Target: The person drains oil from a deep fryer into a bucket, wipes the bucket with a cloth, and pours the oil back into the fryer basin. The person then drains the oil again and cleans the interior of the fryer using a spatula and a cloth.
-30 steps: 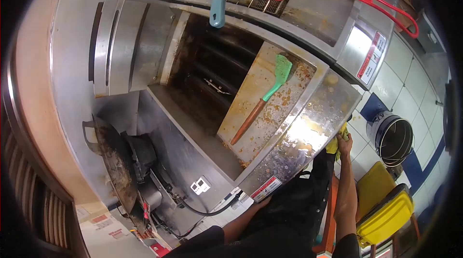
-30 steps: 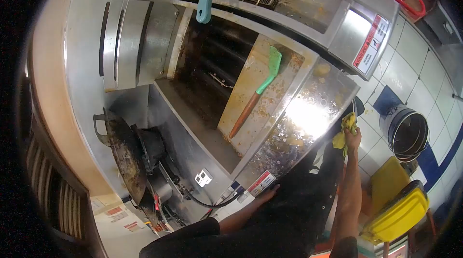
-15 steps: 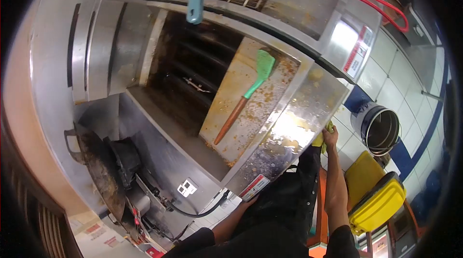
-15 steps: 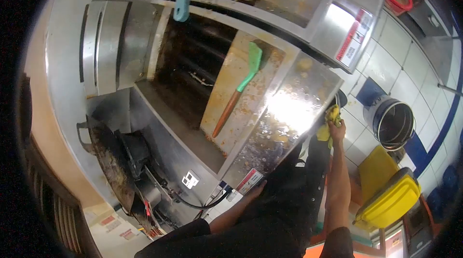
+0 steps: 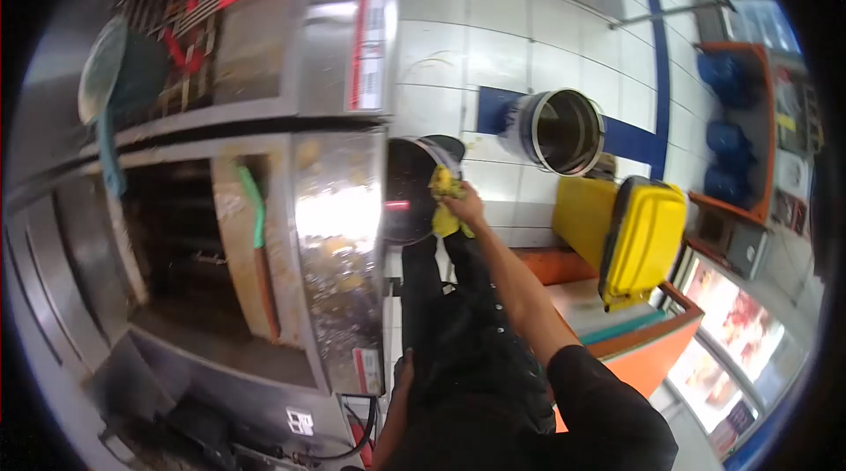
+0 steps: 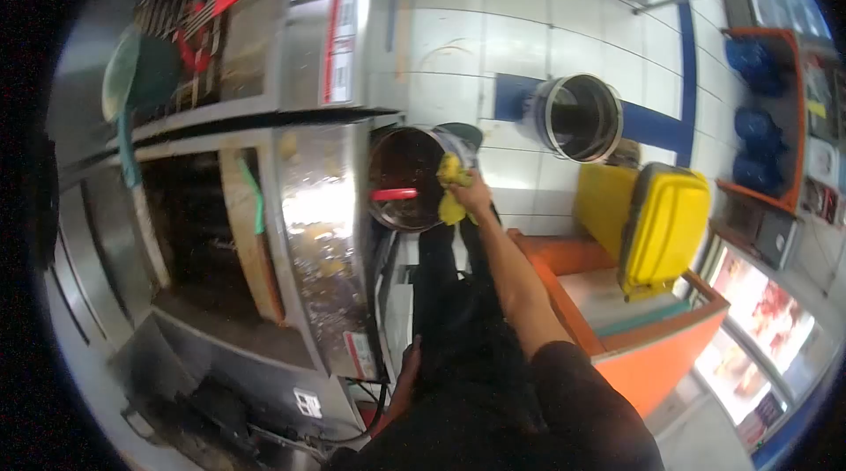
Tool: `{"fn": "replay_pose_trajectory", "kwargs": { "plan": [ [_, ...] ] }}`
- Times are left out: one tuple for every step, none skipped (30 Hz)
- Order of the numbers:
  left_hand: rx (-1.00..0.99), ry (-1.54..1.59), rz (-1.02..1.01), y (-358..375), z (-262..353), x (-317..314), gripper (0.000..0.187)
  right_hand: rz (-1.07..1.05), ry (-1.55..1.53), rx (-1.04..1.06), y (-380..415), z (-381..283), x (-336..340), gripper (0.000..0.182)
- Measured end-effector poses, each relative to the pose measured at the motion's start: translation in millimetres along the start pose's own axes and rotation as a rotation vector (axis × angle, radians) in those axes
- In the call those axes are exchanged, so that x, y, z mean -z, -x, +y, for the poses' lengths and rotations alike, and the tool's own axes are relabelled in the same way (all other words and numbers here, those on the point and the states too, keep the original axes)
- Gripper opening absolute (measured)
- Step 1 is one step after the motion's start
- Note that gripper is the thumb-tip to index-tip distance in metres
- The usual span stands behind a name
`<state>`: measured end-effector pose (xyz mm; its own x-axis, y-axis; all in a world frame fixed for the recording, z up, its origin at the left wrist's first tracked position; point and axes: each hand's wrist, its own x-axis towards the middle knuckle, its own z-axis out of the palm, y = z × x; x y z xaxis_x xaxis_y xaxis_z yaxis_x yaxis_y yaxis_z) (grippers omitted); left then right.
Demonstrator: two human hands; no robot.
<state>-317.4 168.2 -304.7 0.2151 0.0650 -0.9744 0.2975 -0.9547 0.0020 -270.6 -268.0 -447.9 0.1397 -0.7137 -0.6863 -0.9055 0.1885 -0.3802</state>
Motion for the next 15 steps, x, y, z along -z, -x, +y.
{"fn": "replay_pose_trajectory", "kwargs": {
  "plan": [
    [0.008,0.003,-0.010,-1,-4,1,0.086,0.012,-0.100,0.000,-9,16,-14,0.069],
    [-0.010,0.023,0.022,-1,-6,0,0.085,0.020,-0.071,0.036,-7,11,-10,0.066],
    [-0.020,0.010,0.009,-3,-8,0,0.085,-0.010,-0.061,0.017,-5,7,-5,0.064],
    [0.017,0.037,-0.018,-6,-10,1,0.085,-0.021,-0.062,0.013,-4,5,-2,0.064],
    [0.055,0.062,-0.045,-9,-12,3,0.085,-0.037,-0.063,0.012,-3,2,0,0.063],
    [0.070,0.070,-0.049,-12,-15,5,0.085,-0.035,-0.069,0.008,-1,0,3,0.063],
    [0.077,0.074,-0.047,-13,-15,4,0.085,-0.042,-0.082,0.003,1,-1,4,0.063],
    [0.074,0.074,-0.043,-13,-15,3,0.085,-0.050,-0.095,-0.001,3,-3,5,0.062],
    [0.067,0.070,-0.036,-13,-15,3,0.085,-0.053,-0.100,-0.004,0,2,2,0.062],
    [0.057,0.068,-0.031,-12,-15,2,0.085,-0.036,-0.106,0.018,-2,7,-2,0.062],
    [0.051,0.066,-0.026,-12,-15,0,0.085,-0.025,-0.114,0.043,-4,11,-7,0.061],
    [0.045,0.067,-0.020,-13,-17,0,0.085,-0.041,-0.129,0.010,-1,7,-4,0.060],
    [0.038,0.066,-0.016,-14,-17,1,0.085,-0.036,-0.141,0.040,-2,10,-6,0.059],
    [0.030,0.067,-0.013,-15,-19,1,0.085,-0.019,-0.146,0.041,-6,16,-11,0.060],
    [0.021,0.063,-0.014,-16,-20,1,0.085,0.000,-0.149,0.040,-10,22,-19,0.060]
  ]
}}
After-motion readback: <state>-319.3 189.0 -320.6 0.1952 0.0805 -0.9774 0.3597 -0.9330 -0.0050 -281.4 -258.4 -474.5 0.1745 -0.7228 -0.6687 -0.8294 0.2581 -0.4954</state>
